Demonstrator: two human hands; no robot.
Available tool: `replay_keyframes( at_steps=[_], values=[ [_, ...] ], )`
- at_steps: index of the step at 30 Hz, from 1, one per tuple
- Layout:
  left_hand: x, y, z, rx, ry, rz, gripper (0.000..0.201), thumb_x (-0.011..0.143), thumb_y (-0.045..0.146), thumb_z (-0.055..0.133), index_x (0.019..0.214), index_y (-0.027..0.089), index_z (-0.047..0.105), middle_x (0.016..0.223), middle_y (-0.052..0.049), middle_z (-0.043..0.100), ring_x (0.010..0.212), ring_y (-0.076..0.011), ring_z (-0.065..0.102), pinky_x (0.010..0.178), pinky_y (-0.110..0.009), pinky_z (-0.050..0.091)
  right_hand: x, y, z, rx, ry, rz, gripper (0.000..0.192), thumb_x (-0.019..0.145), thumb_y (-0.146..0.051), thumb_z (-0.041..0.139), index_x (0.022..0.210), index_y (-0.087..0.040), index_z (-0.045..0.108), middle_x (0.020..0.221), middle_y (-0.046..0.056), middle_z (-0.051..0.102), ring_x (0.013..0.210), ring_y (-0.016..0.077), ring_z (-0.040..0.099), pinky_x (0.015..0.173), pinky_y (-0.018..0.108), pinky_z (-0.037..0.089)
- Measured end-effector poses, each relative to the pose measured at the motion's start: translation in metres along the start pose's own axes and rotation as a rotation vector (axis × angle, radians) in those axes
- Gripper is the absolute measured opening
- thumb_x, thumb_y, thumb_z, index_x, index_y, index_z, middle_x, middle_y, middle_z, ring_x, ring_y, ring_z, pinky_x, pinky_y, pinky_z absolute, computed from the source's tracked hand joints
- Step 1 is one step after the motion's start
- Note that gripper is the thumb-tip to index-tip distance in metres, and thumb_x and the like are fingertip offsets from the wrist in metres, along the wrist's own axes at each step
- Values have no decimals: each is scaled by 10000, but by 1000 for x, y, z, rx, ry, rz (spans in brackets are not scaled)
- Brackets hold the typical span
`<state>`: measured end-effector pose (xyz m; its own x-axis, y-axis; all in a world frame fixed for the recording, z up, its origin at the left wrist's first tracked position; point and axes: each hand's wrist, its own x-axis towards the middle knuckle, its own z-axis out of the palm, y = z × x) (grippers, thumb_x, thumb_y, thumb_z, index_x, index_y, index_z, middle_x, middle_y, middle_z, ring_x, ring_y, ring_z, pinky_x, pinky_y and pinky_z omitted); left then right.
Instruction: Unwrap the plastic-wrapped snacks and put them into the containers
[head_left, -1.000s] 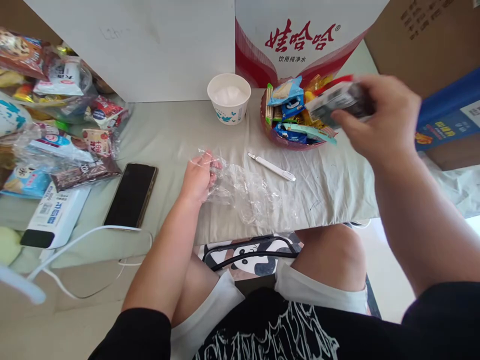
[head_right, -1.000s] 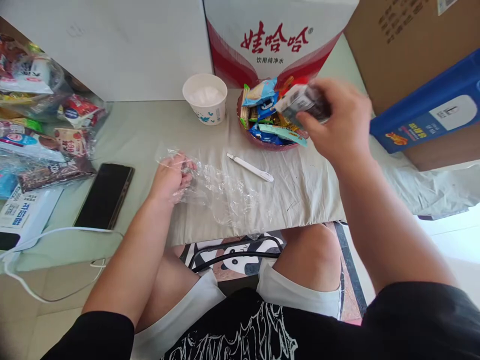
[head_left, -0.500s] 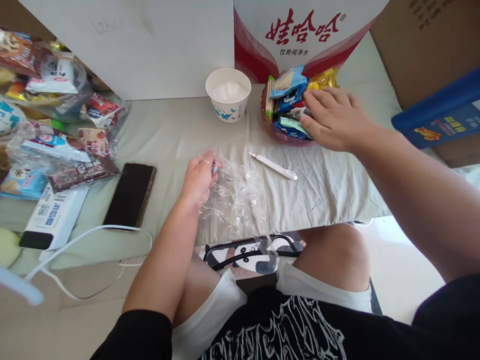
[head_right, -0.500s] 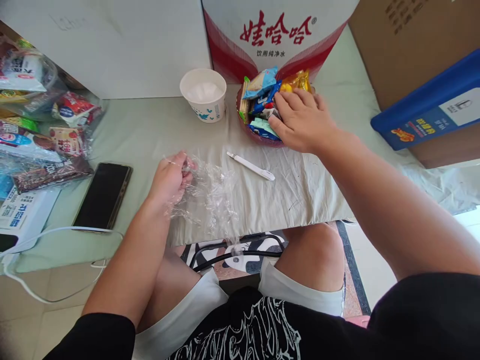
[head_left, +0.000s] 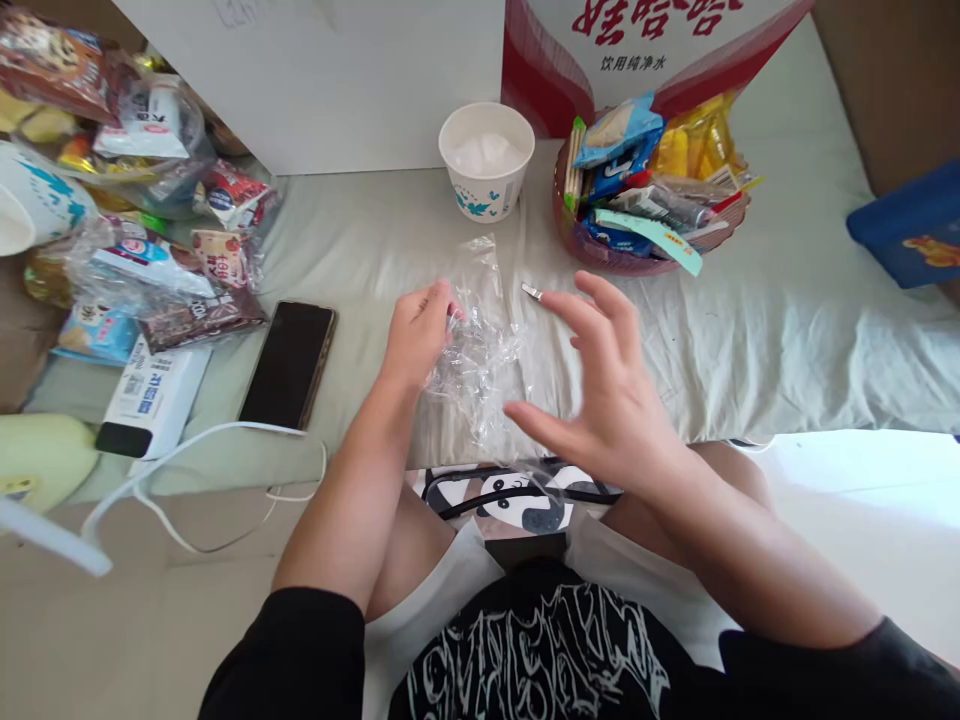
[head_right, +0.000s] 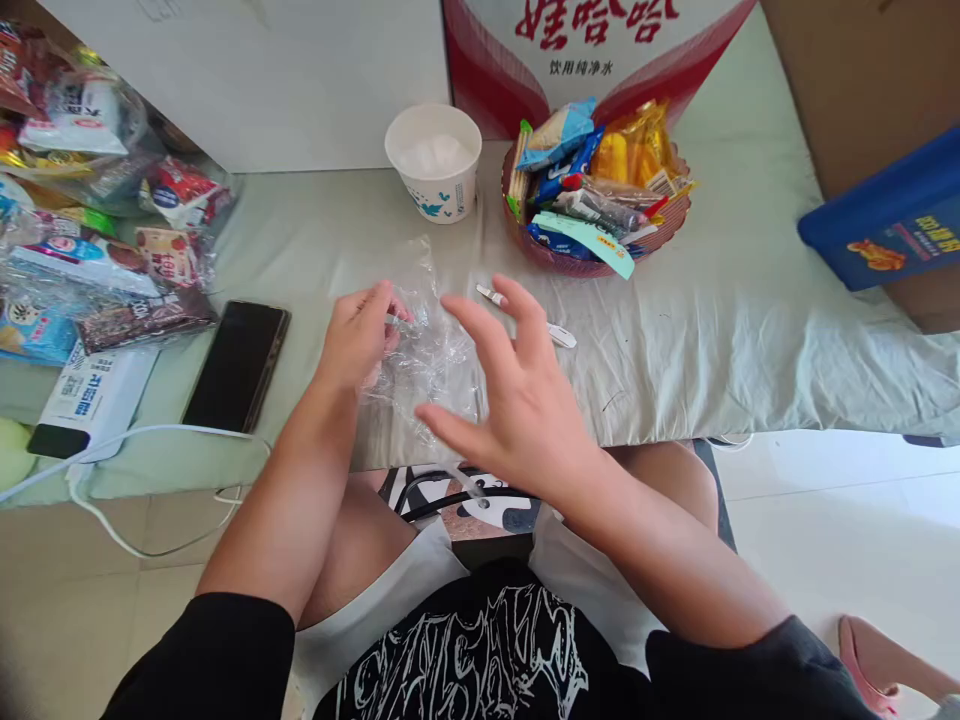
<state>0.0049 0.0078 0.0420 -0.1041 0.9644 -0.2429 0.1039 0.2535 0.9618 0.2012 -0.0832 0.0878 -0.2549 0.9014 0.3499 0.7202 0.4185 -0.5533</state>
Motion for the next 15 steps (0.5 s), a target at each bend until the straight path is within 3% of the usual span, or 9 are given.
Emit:
replay_keyframes(
  at_steps=[2,3,5,8,11,13,15],
  values=[
    [-1,0,-1,6,-4,13,472,991,457,598,605,185,570,621,-5,580,421,-60,359,419,-224,303,10,11,12,-90,-18,154,560,917,-367,641,1463,-262,570,1442,164,622,1126,298,718,789,424,620],
    [-2,0,-2,4,-3,15,469,991,453,595,608,183,574,630,-8,587,421,-58,359,419,-222,306,14,20,16,-88,-29,207,480,920,-315,612,1397,-264,619,1299,132,705,967,252,738,734,382,597],
    [-2,1,-7,-6,4,15,460,988,446,598,613,181,578,654,-13,602,418,-53,356,411,-217,299,19,41,20,-19,9,329,268,911,-278,580,1142,-238,709,950,61,764,730,190,695,682,336,548],
    [-1,2,-17,-3,47,-4,441,968,443,617,615,181,572,681,-21,625,405,-47,359,386,-220,267,18,69,20,223,111,587,113,874,-280,556,858,-217,648,744,17,709,601,161,633,604,308,492],
    [1,4,-28,-3,108,-56,354,928,376,631,634,189,570,697,-20,649,387,-46,365,364,-236,211,12,82,18,445,150,783,65,844,-277,564,861,-224,597,766,19,698,569,152,608,521,280,455],
    [1,6,-34,-8,140,-91,282,893,322,629,648,196,569,694,-14,654,375,-48,359,356,-250,168,7,85,18,435,230,747,180,837,-277,595,1013,-242,586,928,41,719,600,149,618,512,282,466],
    [2,7,-36,-9,160,-117,232,874,290,615,664,201,571,687,-8,654,367,-51,351,355,-260,139,1,86,17,296,377,605,344,827,-261,619,1162,-273,542,1133,77,687,718,174,660,549,307,498]
  ],
)
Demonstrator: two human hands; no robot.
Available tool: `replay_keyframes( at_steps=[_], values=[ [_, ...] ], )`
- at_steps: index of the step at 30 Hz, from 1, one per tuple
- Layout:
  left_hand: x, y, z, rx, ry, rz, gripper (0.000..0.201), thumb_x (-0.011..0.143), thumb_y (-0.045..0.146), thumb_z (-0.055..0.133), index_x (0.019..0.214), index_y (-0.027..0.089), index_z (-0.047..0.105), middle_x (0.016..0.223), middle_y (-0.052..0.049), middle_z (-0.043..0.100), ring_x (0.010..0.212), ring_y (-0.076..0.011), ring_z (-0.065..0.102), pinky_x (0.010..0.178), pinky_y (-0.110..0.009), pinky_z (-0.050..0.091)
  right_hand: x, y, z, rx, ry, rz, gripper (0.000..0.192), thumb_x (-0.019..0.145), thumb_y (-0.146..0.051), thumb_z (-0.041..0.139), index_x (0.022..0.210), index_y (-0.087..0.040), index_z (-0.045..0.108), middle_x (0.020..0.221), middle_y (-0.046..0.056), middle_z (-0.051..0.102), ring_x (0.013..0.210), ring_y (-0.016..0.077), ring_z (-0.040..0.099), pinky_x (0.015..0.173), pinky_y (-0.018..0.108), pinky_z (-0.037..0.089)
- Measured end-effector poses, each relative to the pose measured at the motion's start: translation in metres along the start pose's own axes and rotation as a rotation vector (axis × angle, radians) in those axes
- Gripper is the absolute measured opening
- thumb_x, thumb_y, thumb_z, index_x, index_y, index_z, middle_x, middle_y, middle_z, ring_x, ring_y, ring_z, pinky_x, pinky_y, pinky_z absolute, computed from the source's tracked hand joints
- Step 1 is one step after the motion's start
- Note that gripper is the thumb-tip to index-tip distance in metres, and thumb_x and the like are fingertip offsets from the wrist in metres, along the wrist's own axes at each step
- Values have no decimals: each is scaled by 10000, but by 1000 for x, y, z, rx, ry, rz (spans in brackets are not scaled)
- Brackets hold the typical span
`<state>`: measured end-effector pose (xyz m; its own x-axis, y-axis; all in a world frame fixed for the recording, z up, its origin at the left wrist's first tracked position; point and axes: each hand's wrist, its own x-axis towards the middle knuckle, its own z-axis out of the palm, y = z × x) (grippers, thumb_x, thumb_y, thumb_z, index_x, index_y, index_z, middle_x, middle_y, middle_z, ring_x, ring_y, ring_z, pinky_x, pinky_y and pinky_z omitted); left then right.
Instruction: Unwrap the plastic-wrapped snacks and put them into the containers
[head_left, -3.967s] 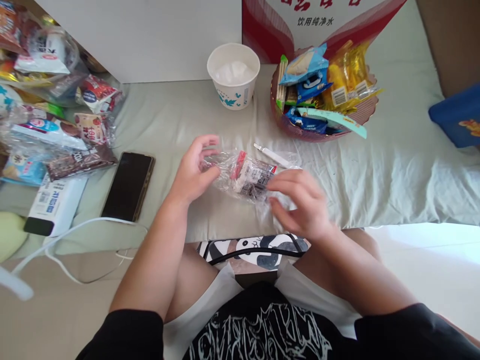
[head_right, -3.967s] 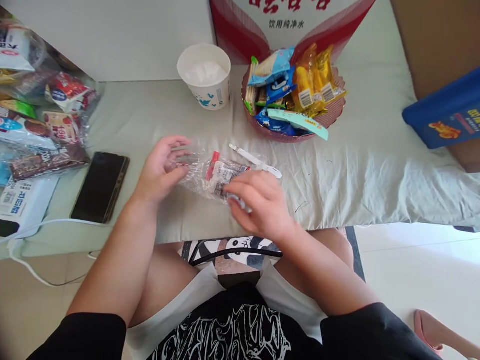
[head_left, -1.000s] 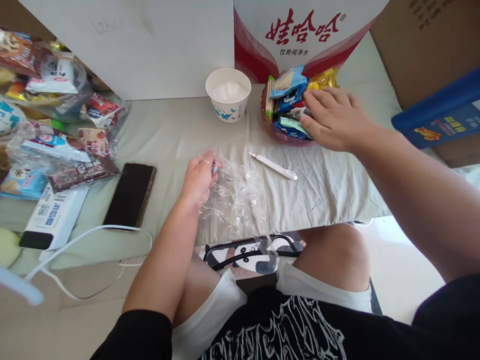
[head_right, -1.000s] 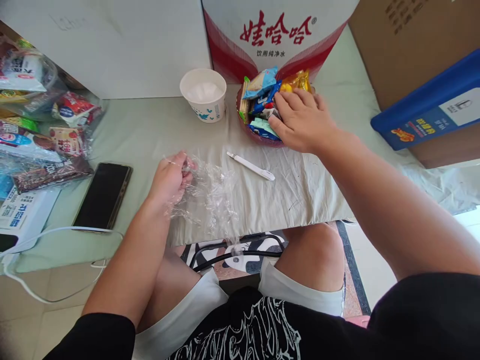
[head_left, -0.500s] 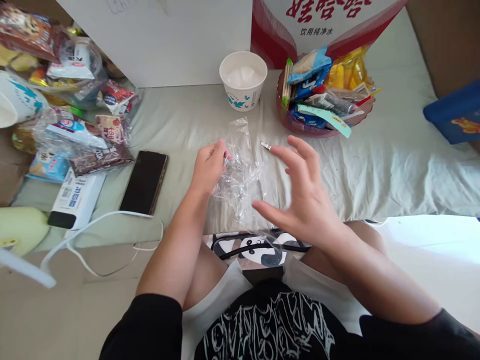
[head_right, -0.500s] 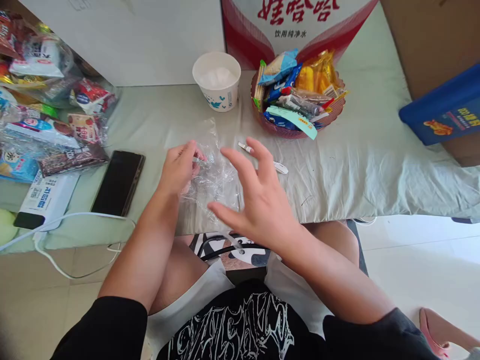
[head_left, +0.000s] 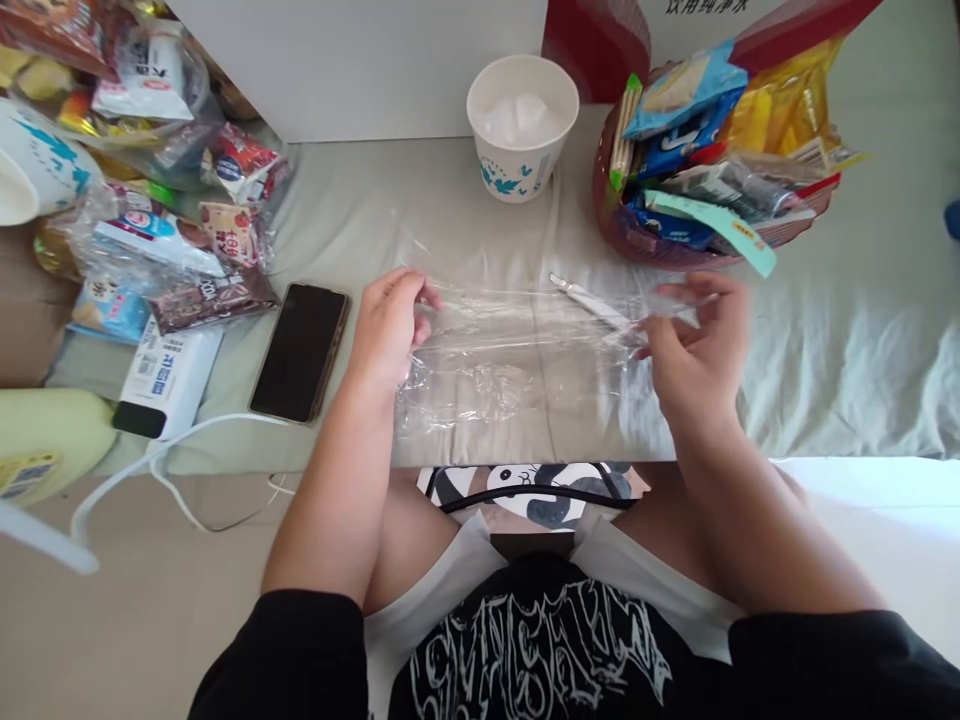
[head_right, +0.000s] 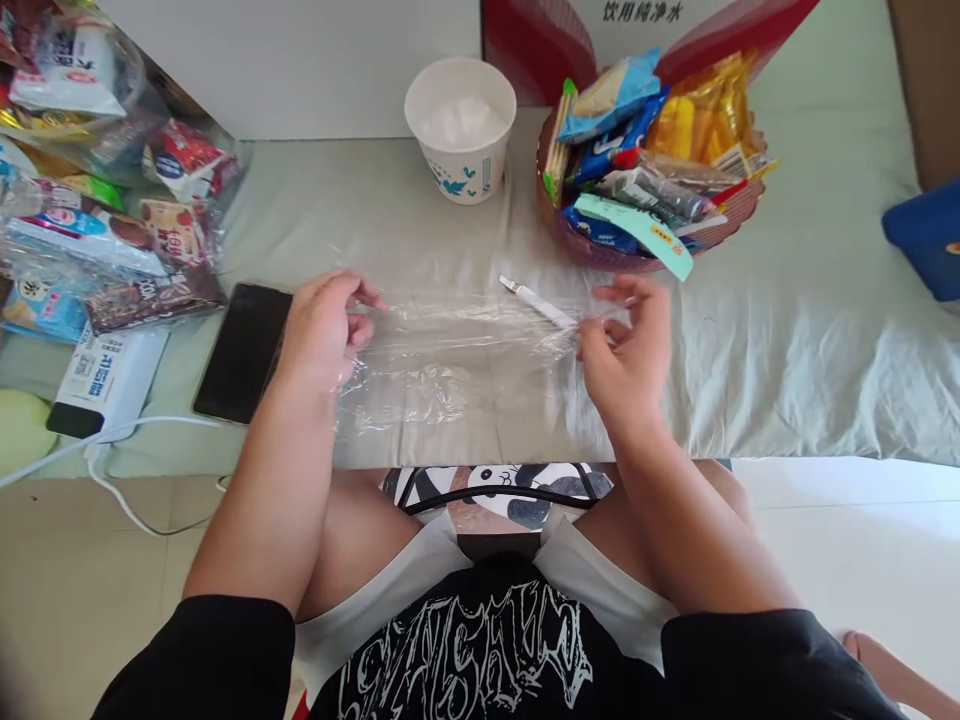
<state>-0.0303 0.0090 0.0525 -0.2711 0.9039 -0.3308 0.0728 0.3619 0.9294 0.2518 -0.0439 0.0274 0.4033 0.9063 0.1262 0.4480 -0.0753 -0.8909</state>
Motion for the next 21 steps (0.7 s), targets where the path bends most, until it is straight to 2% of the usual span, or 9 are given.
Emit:
replay_keyframes(
  at_steps=[3,4,6,8,9,11,14,18,21],
  values=[
    [1,1,2,-14,10,-24,211,880,258,583,678,201,569,670,0,641,361,-48,347,362,-255,112,-5,4,-7,-117,273,-392,300,858,-259,605,1150,-289,541,1098,94,627,905,250,664,684,393,534],
    [1,2,3,-22,11,-36,210,884,246,574,680,199,566,662,3,635,360,-46,350,365,-249,105,-7,4,-10,-118,270,-539,250,883,-264,587,1128,-294,552,1024,83,618,914,261,658,724,417,538],
    [1,2,7,-31,24,-64,196,880,218,569,685,197,559,640,9,619,358,-42,351,369,-240,92,-11,4,-14,-96,25,-804,219,931,-312,573,1150,-303,573,984,71,641,941,274,674,799,455,555],
    [1,3,10,-39,46,-85,159,863,209,590,708,202,557,625,18,612,359,-45,356,369,-237,86,-14,3,-15,-152,-372,-948,339,947,-401,614,1267,-295,583,1165,95,704,1102,311,694,911,500,567],
    [2,3,11,-50,54,-88,143,854,216,608,722,208,552,622,22,610,362,-48,363,369,-238,87,-15,3,-15,-225,-517,-971,400,948,-423,635,1319,-283,585,1288,110,703,1216,335,673,986,527,551],
    [3,2,12,-85,58,-78,140,838,232,645,748,222,538,636,25,618,384,-59,401,373,-240,111,-15,7,-12,-386,-621,-973,347,974,-369,637,1306,-271,627,1399,99,697,1358,343,617,1111,549,482],
    [7,0,9,-111,76,-50,172,806,205,699,807,238,530,698,28,630,483,-85,525,410,-231,203,-12,13,-9,-464,-552,-970,130,989,-202,603,1055,-275,688,1279,25,775,1336,289,654,1179,516,419],
    [16,-5,-5,-150,89,32,333,727,130,780,924,239,534,826,36,631,694,-98,611,537,-218,352,-10,11,-8,-353,-438,-966,130,951,-138,615,944,-265,642,985,-11,807,1217,249,727,1209,495,397],
    [23,-11,-22,-166,64,110,381,651,132,807,902,243,542,874,31,633,722,-101,583,581,-243,386,-10,3,-9,-189,-418,-918,152,914,-109,595,928,-260,609,802,-34,742,893,195,773,1155,469,472]
  ],
)
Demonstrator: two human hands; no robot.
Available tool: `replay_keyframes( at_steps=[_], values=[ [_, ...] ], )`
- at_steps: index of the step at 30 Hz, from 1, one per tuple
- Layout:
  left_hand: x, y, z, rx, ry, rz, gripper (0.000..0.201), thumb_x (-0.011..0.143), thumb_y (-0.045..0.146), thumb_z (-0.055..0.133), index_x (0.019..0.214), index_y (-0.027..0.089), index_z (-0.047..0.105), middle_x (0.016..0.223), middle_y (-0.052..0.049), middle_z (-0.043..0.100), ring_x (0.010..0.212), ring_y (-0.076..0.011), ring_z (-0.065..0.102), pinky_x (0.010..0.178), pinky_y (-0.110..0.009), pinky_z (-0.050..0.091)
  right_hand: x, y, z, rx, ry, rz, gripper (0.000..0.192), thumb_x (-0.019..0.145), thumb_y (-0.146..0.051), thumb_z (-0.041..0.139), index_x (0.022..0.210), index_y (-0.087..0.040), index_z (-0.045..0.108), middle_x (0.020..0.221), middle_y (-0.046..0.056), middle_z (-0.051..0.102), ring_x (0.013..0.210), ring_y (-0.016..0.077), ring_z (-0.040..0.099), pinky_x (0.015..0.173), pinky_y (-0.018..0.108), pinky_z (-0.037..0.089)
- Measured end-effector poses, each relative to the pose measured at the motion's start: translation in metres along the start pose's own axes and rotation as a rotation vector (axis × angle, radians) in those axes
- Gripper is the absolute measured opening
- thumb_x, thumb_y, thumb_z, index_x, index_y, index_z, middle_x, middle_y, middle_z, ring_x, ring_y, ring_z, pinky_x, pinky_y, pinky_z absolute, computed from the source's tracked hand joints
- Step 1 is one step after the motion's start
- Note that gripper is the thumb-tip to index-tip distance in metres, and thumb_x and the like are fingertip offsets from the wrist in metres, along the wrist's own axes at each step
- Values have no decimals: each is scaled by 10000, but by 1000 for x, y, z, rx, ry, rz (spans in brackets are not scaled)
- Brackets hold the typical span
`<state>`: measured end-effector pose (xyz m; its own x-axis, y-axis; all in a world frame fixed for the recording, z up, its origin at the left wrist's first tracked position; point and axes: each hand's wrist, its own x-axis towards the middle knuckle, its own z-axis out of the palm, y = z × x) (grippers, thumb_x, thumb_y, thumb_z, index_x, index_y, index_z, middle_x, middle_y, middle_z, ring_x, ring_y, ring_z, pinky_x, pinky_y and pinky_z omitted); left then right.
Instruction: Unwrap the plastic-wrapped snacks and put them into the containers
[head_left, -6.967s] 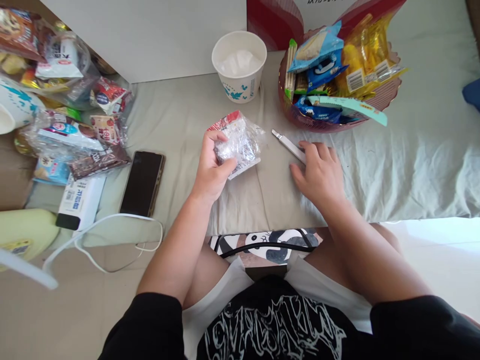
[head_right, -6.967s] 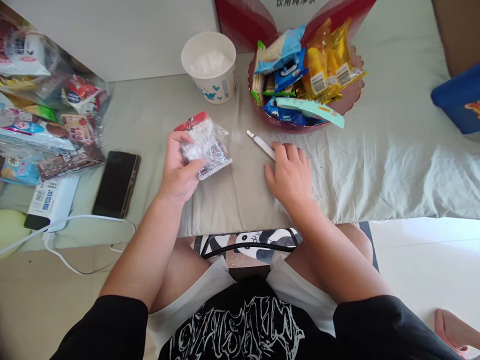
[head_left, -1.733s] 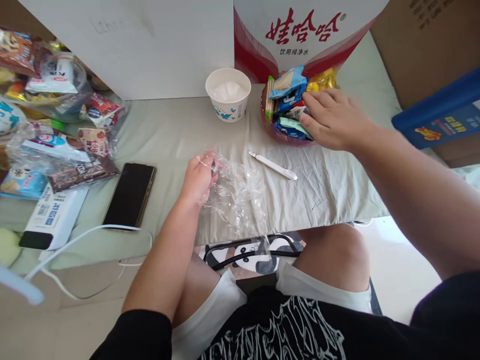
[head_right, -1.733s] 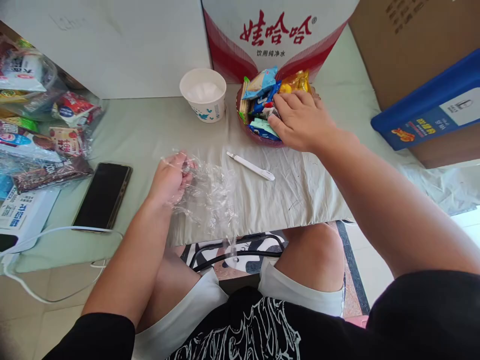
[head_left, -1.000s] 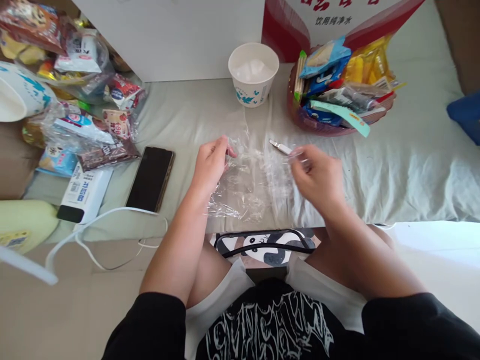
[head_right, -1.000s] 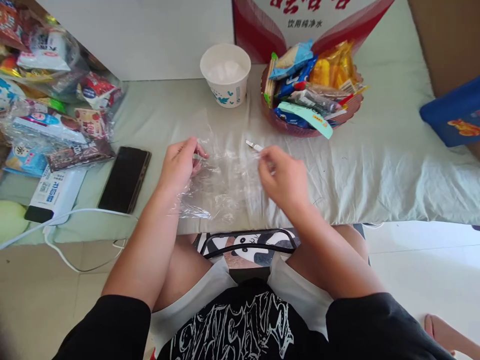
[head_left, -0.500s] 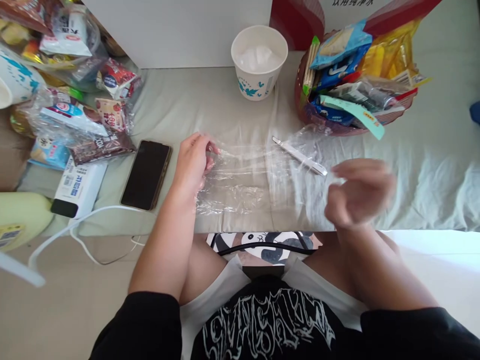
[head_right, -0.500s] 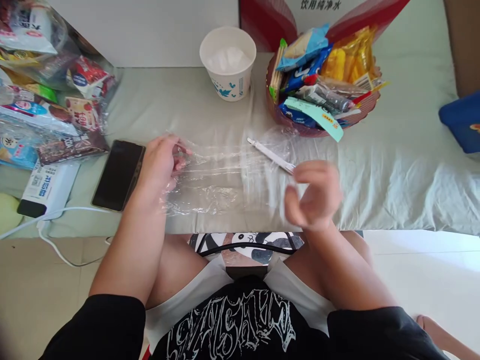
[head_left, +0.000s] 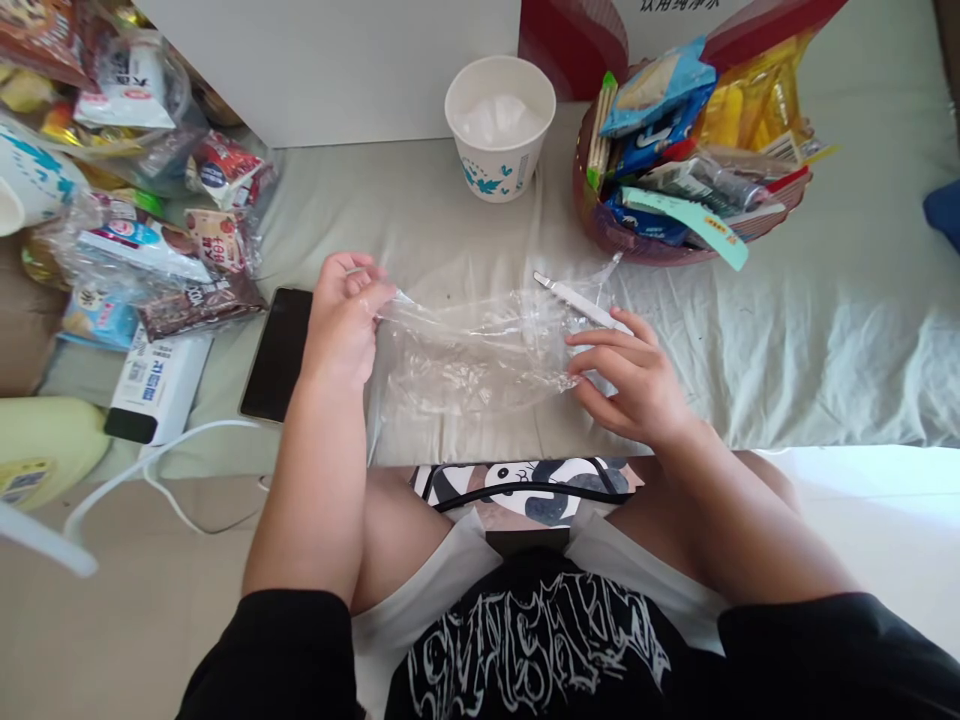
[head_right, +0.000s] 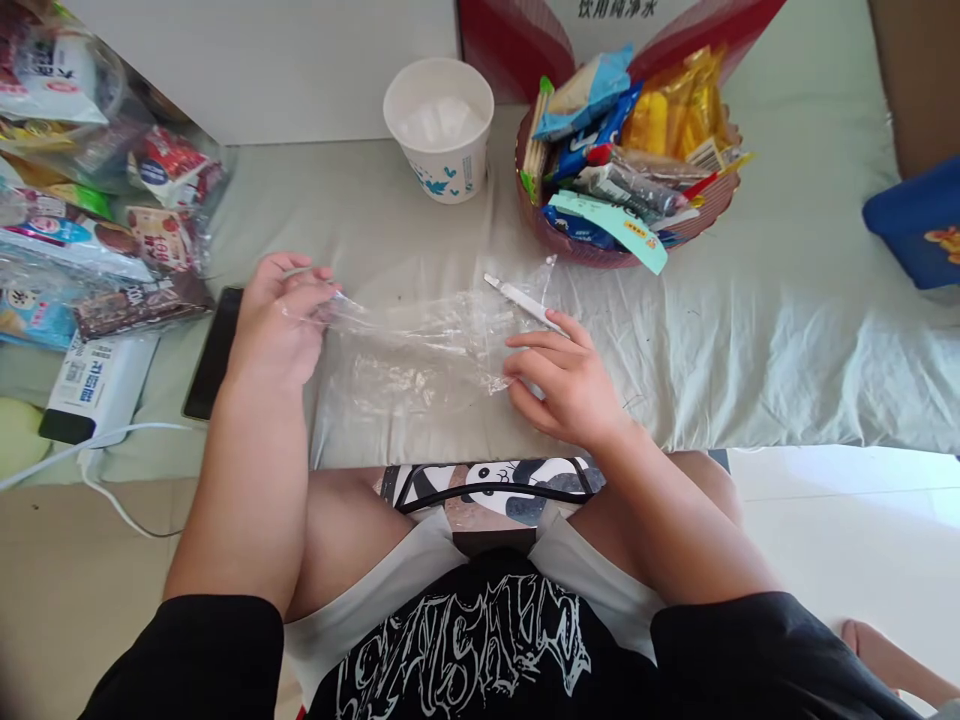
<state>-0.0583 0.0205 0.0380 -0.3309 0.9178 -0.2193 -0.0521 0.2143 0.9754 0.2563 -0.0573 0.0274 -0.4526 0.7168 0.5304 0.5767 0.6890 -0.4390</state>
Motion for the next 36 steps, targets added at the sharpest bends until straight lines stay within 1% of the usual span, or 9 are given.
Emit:
replay_keyframes(
  at_steps=[3,7,11,14,16,19,22,29,36],
  values=[
    [4,-5,-17,86,-20,144,343,672,241,825,843,254,528,866,40,628,785,-115,614,623,-268,410,3,-4,-4,174,-30,93,158,877,-100,572,901,-254,594,697,-58,684,592,130,649,859,347,589],
    [-10,1,-29,215,71,399,313,816,372,755,755,232,482,617,85,466,598,-64,528,585,-262,345,5,-5,-6,296,-213,227,122,864,-116,536,851,-229,581,722,-18,726,557,116,618,565,254,490],
    [-47,17,-27,143,-449,444,381,899,390,697,605,233,514,445,75,453,392,-78,432,433,-276,324,8,0,-2,385,-306,186,125,858,-136,475,802,-229,538,997,72,812,919,205,785,731,317,601],
    [-68,21,-18,497,-781,536,149,843,346,788,815,242,686,778,5,747,748,-172,714,737,-345,594,8,4,2,403,-323,114,131,827,-129,478,784,-231,547,1276,110,769,1358,292,667,1107,478,568],
    [-72,15,-12,754,-744,596,372,785,330,850,1122,261,708,1286,-69,739,1240,-288,670,1068,-483,561,8,5,3,390,-337,92,126,815,-132,499,771,-225,572,1516,104,641,1515,323,522,1267,557,427],
    [-63,5,-9,940,-596,595,497,870,246,755,1350,274,630,1556,-100,558,1477,-326,496,1209,-558,457,6,5,4,394,-374,102,126,793,-121,525,733,-209,591,1716,53,412,1604,347,384,1297,573,387],
    [-51,1,-10,975,-508,581,354,924,249,688,1277,233,678,1492,-106,614,1440,-316,540,1234,-553,433,5,4,3,433,-384,87,133,770,-97,529,716,-196,599,1769,20,298,1627,357,331,1315,566,361],
    [-52,1,0,1021,-796,537,281,840,273,775,1115,213,776,1482,-108,645,1438,-339,543,1225,-542,445,6,2,0,443,-380,87,128,771,-109,541,733,-197,626,1795,-18,192,1644,377,280,1356,618,243],
    [-40,2,8,590,-490,204,191,862,264,610,837,203,789,1022,-71,811,879,-215,750,779,-352,603,7,1,-7,466,-410,142,120,771,-117,530,696,-198,579,1725,85,393,1538,362,482,1170,547,517]
  ],
)
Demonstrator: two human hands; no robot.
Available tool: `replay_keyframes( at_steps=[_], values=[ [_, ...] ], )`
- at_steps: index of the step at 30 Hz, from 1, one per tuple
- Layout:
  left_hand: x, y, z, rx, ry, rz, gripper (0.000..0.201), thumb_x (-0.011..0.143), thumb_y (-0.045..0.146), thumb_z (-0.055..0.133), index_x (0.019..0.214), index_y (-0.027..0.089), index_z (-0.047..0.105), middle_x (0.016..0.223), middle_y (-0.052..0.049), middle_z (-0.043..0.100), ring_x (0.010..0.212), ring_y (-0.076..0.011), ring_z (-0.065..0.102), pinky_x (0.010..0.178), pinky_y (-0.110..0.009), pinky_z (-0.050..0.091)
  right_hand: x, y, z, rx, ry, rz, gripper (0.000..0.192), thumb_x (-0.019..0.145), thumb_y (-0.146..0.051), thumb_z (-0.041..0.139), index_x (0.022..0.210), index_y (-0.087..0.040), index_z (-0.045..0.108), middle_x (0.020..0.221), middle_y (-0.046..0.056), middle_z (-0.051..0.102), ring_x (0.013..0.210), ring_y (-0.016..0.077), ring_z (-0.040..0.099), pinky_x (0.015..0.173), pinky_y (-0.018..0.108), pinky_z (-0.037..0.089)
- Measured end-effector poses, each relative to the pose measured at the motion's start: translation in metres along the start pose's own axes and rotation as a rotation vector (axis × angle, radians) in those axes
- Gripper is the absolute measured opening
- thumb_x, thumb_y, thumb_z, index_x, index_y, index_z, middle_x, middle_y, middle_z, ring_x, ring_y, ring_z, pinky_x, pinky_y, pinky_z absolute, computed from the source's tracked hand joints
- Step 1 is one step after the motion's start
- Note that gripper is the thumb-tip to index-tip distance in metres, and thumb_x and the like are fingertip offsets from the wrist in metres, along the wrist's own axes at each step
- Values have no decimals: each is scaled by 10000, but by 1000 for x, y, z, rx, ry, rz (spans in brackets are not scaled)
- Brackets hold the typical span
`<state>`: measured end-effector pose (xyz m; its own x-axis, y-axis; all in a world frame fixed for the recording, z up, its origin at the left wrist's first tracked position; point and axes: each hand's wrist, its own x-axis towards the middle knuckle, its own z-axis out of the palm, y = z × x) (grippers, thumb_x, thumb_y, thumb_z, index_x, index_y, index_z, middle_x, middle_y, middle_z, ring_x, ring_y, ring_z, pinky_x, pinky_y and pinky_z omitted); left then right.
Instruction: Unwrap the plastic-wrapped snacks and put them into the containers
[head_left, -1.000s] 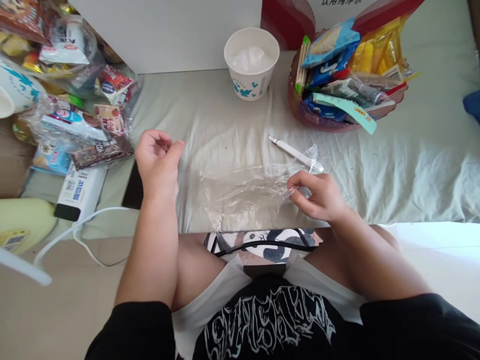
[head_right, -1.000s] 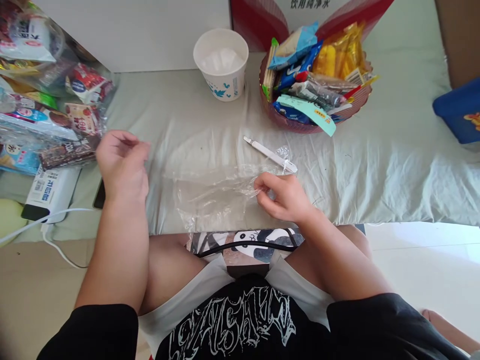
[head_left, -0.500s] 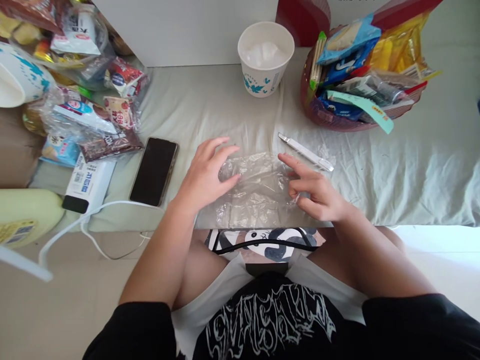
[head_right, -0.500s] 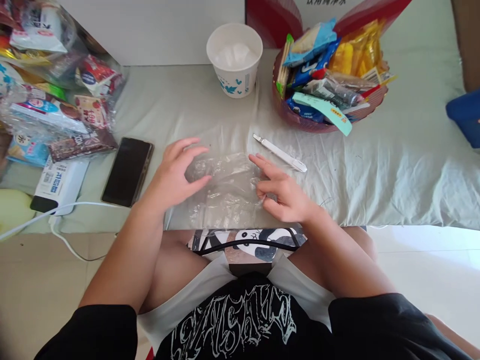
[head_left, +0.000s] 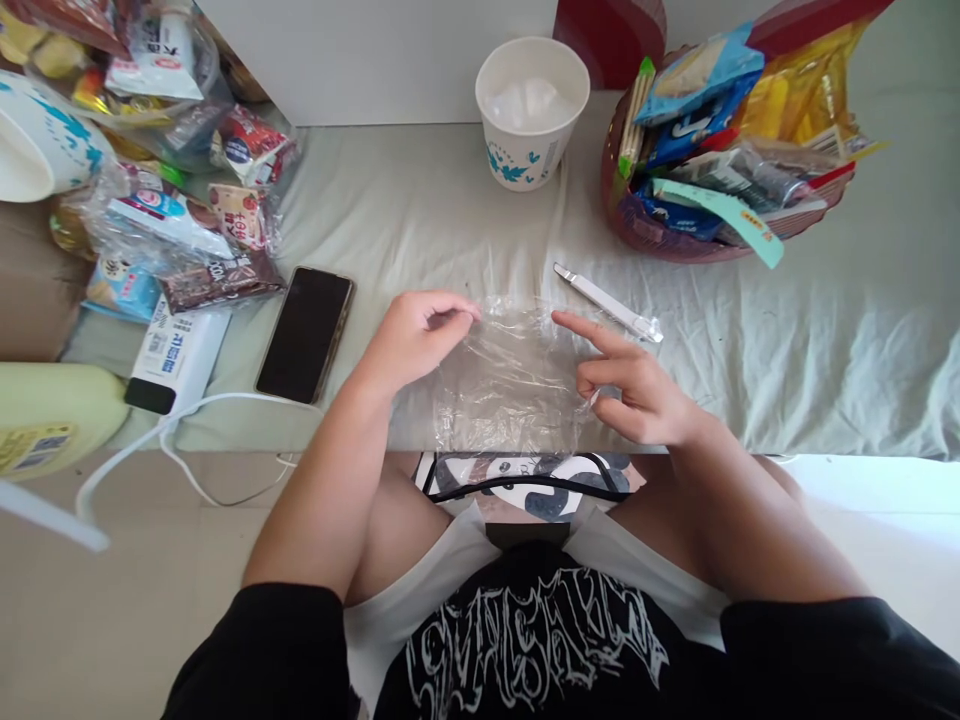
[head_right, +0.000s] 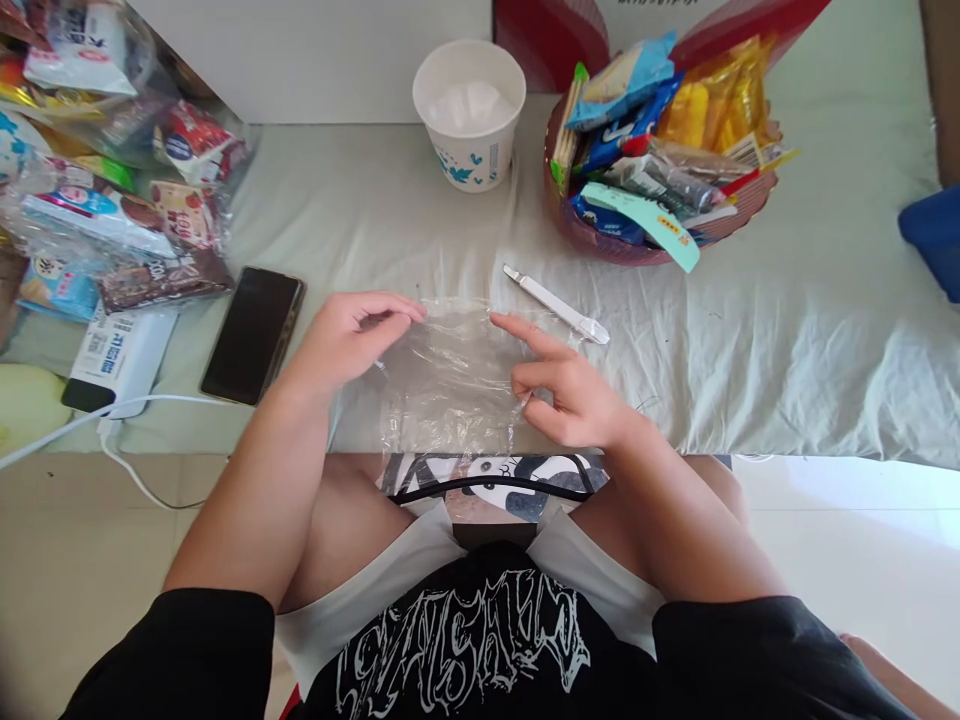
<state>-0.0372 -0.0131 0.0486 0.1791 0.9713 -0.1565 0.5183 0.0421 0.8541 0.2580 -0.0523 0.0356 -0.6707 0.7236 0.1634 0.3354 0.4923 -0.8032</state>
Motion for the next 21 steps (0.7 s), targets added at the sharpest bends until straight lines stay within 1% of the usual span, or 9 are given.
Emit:
replay_keyframes(
  at_steps=[5,8,10,13,15,16,18,19,21],
  values=[
    [22,0,-4,-297,94,-330,81,776,239,662,724,192,705,627,-44,700,480,-156,601,474,-289,396,-1,5,-5,42,8,-2,108,775,-128,502,720,-207,551,1485,142,649,1269,300,705,942,448,620],
    [41,-4,-3,-281,178,-391,44,772,209,706,745,197,673,612,-14,660,490,-129,566,469,-292,345,-3,9,-12,73,24,29,109,782,-131,492,725,-209,543,1304,130,745,1098,270,757,886,426,622],
    [50,-6,-3,-276,319,-389,35,824,181,686,839,200,660,676,16,663,569,-107,589,503,-276,365,-4,11,-17,63,48,76,106,784,-139,497,724,-212,546,1280,126,756,1134,294,749,856,424,618],
    [43,0,-4,-202,686,-152,109,885,108,624,955,190,606,813,72,647,735,-51,620,635,-236,447,-3,14,-19,66,112,154,112,788,-153,508,701,-218,536,1280,129,751,1335,356,667,949,472,604],
    [25,11,1,-111,817,188,104,903,96,580,899,200,586,763,84,612,728,-45,613,685,-244,484,1,15,-18,94,147,187,126,792,-159,506,685,-224,515,1202,125,763,1381,361,637,1010,492,587],
    [13,18,6,-93,739,343,121,948,143,542,865,216,590,699,85,605,654,-55,596,661,-261,493,3,16,-16,113,164,198,131,796,-163,505,681,-226,506,1165,123,766,1373,357,644,1028,497,581],
    [-10,29,23,11,280,496,178,1003,293,536,865,250,639,718,58,682,658,-98,653,658,-298,551,7,17,-13,146,197,225,139,806,-173,508,678,-226,495,1172,121,761,1344,347,661,1053,508,572],
    [-20,33,34,65,42,571,140,969,374,613,937,252,675,830,23,754,752,-141,717,701,-331,596,8,18,-11,159,217,242,140,810,-178,513,679,-225,496,1209,121,755,1336,342,664,1064,514,566],
    [-34,36,54,252,-146,614,478,799,499,804,1153,204,679,1194,-118,785,1159,-317,732,987,-504,620,10,18,-8,177,262,281,135,821,-187,522,691,-222,511,1266,112,743,1327,328,665,1076,518,558]
  ],
)
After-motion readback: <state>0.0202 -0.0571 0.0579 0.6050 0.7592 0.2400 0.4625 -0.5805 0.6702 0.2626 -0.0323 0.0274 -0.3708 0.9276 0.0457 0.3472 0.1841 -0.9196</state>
